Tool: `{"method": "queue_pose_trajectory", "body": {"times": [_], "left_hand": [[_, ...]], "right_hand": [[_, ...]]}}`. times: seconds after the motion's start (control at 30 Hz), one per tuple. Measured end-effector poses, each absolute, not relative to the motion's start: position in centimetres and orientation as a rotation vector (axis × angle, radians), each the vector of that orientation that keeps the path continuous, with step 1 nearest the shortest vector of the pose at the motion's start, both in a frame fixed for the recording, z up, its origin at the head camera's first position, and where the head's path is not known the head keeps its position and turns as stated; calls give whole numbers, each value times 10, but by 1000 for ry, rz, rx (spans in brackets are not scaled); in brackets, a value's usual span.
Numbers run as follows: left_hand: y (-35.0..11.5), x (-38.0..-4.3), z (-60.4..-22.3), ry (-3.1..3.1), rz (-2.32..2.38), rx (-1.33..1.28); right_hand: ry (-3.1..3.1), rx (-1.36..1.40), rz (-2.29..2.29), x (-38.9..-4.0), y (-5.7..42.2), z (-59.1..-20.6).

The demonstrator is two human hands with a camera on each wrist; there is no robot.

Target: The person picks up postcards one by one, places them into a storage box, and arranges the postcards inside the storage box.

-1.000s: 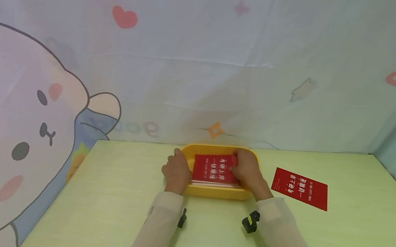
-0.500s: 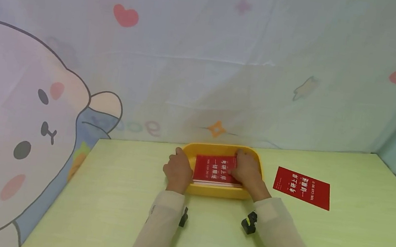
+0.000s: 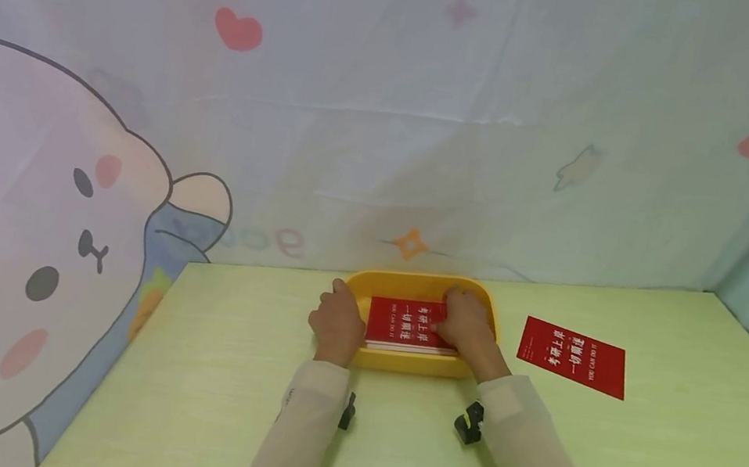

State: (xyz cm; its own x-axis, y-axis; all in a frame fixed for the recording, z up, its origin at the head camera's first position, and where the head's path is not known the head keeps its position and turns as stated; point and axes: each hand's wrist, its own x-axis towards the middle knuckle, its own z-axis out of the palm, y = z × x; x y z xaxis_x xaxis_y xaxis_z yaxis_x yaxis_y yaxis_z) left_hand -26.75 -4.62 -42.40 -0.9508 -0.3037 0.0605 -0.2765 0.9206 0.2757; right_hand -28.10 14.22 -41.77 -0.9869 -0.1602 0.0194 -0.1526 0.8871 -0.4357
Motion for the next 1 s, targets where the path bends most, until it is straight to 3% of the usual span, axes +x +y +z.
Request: {"method": "queue_pose_trajectory", "body": {"times": [0.43,1.0], "left_hand": [[-43,-263,-422,-2959,-386,446],[-45,-270,-430,-2978,-405,441]], "right_hand": [[3011,-311,-582,-279,143,-414],[3064,-382,-751,-279,147,-409]]}}
